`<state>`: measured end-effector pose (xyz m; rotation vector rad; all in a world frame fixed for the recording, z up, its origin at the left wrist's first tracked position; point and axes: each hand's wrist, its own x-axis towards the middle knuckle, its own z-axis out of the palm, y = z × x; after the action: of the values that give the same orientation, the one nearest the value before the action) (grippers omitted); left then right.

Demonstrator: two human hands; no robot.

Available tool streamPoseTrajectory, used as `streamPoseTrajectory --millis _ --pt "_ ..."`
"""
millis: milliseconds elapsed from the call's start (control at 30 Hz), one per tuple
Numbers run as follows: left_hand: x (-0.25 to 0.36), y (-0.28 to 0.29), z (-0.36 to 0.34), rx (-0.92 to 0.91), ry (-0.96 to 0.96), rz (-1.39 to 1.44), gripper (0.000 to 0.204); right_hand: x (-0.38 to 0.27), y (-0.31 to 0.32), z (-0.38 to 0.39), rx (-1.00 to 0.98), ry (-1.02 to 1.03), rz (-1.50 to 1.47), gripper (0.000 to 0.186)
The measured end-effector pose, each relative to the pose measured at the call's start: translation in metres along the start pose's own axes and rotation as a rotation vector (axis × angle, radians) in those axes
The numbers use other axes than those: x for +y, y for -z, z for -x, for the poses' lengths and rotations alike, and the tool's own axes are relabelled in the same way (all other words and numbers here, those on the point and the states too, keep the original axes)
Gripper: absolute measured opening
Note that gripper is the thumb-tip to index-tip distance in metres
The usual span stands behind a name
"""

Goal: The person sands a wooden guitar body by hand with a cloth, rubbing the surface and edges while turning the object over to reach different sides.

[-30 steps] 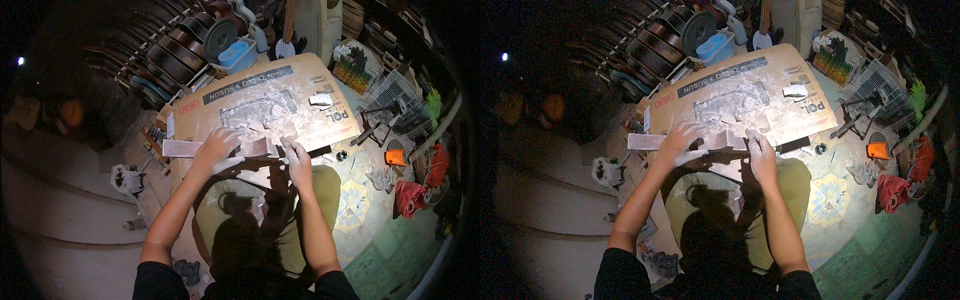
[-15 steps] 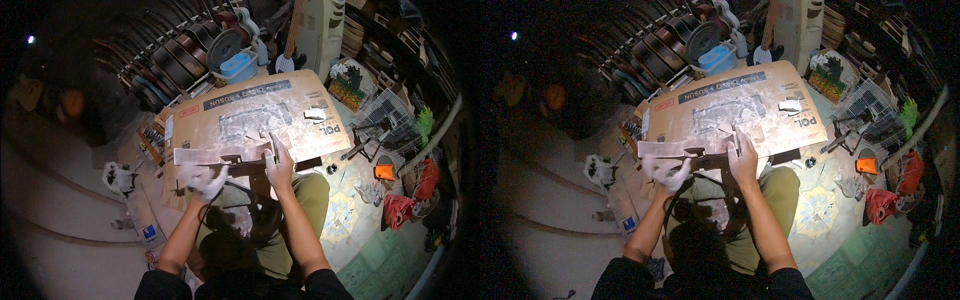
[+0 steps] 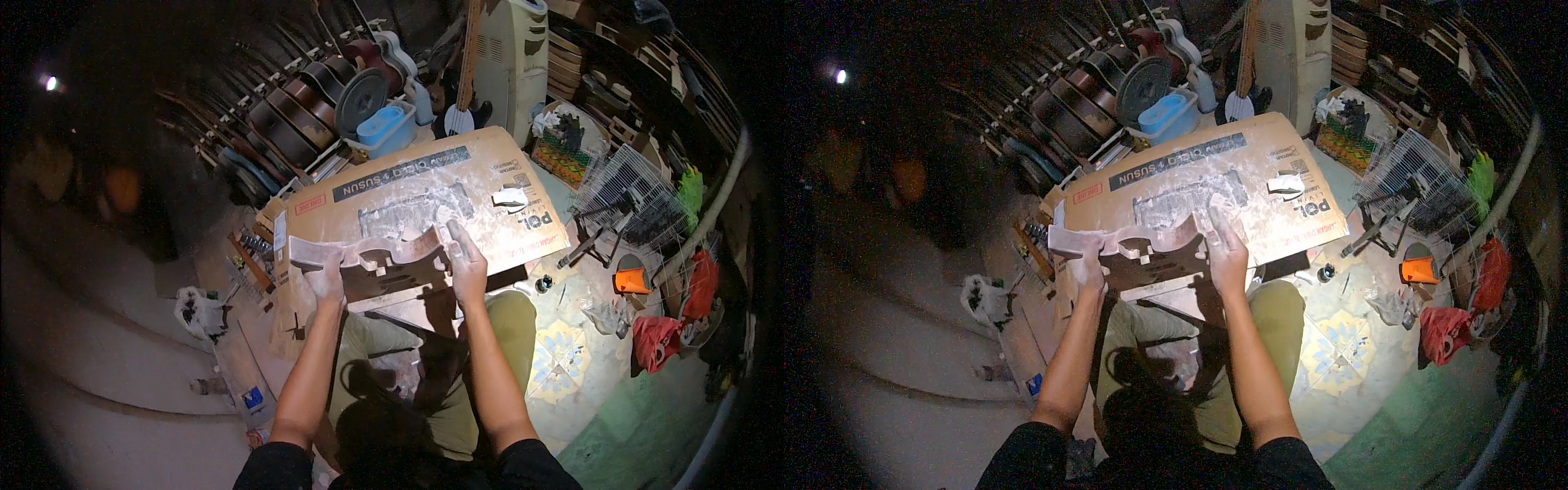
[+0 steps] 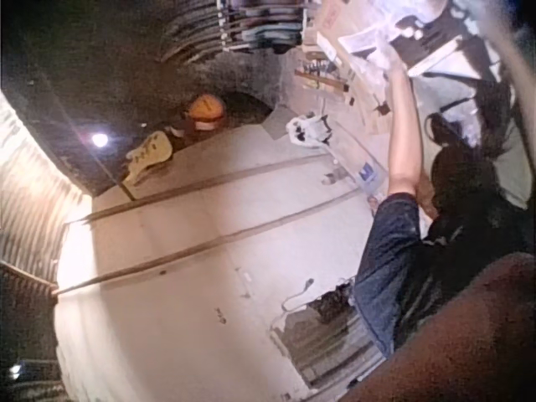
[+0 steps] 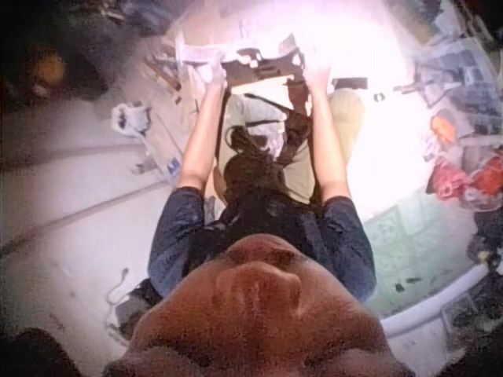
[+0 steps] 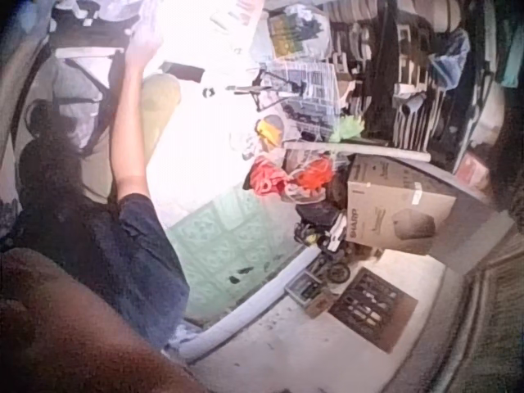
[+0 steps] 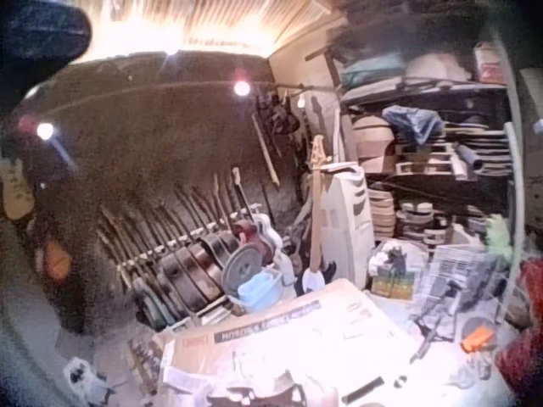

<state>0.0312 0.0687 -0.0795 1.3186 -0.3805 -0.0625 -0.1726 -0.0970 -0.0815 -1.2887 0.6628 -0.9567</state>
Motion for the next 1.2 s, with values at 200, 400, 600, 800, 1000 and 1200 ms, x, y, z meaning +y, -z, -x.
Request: streamPoseTrajectory --millis 200,400,600,800,1000,1200 --pt "0.064 -0.054 -0.020 -0.112 -0.358 -0.472 0.029 0.009 0.023 0.006 0.133 -0.236 -0.090 0.044" --pt "0.038 -0.071 -0.022 -0.385 -0.395 -0.863 0.047 0.048 0.027 0.013 -0.073 -0.041 0.446 0.040" --pt "0.036 -0.066 -0.041 -0.618 -0.145 -0.889 0.078 0.067 0.016 0.024 -0.125 -0.087 0.510 0.040" --pt "0.042 -0.016 -0.051 -0.684 -0.191 -1.057 0.093 0.068 -0.017 0.032 -0.166 0.149 0.681 0.050" --pt "0.033 -0.005 -0.030 -0.516 -0.234 -1.072 0.079 0.067 -0.072 0.031 -0.468 0.024 0.964 0.053" --pt "0.027 -0.008 -0.030 -0.503 -0.197 -1.119 0.071 0.115 -0.092 0.046 -0.262 0.370 0.859 0.053"
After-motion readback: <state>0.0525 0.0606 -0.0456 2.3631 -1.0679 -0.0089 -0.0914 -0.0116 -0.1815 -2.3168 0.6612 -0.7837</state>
